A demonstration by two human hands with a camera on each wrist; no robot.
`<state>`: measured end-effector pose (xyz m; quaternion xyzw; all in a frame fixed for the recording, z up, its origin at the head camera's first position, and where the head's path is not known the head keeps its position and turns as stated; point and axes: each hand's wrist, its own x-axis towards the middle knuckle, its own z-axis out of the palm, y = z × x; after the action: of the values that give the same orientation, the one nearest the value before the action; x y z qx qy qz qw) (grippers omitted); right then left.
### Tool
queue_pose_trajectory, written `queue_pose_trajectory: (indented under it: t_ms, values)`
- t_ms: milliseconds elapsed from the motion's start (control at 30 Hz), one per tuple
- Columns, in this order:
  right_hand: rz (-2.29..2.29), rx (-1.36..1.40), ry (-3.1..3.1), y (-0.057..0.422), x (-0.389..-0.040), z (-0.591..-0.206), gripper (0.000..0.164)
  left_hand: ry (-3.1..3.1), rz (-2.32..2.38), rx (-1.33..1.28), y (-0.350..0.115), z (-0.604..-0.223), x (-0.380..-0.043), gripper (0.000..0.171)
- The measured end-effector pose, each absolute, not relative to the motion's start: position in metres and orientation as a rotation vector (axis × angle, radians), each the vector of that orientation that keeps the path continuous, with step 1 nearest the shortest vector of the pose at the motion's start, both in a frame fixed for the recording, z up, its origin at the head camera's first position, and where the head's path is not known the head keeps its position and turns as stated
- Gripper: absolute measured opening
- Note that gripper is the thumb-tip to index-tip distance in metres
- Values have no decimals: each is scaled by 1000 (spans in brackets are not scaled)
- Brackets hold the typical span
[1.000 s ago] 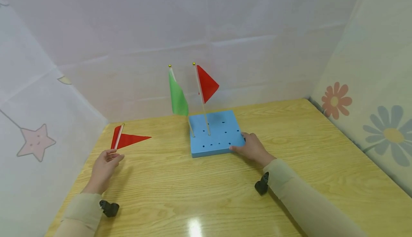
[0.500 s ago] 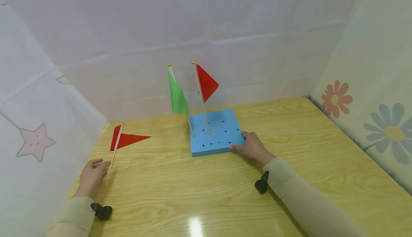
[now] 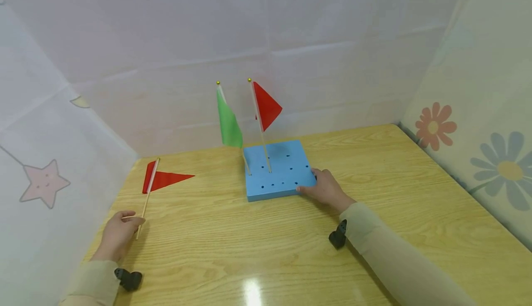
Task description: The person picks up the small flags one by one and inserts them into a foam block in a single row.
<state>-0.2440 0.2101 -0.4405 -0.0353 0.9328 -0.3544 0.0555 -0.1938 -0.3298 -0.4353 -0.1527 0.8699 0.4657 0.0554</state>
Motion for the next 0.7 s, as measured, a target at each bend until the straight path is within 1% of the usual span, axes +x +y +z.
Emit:
queue_pose_trajectory:
  t_ms: [200, 433, 700]
  values:
    - [-1074, -93, 2829, 211, -245, -442, 91, 2743, 1222, -403, -329, -437, -197, 54]
    - [-1080, -103, 2821, 210, -244, -442, 90, 2850, 1001, -348, -328, -435, -198, 38]
    - [-1075, -102, 2829, 210, -244, -441, 89, 2919, 809, -240, -326, -425, -208, 20]
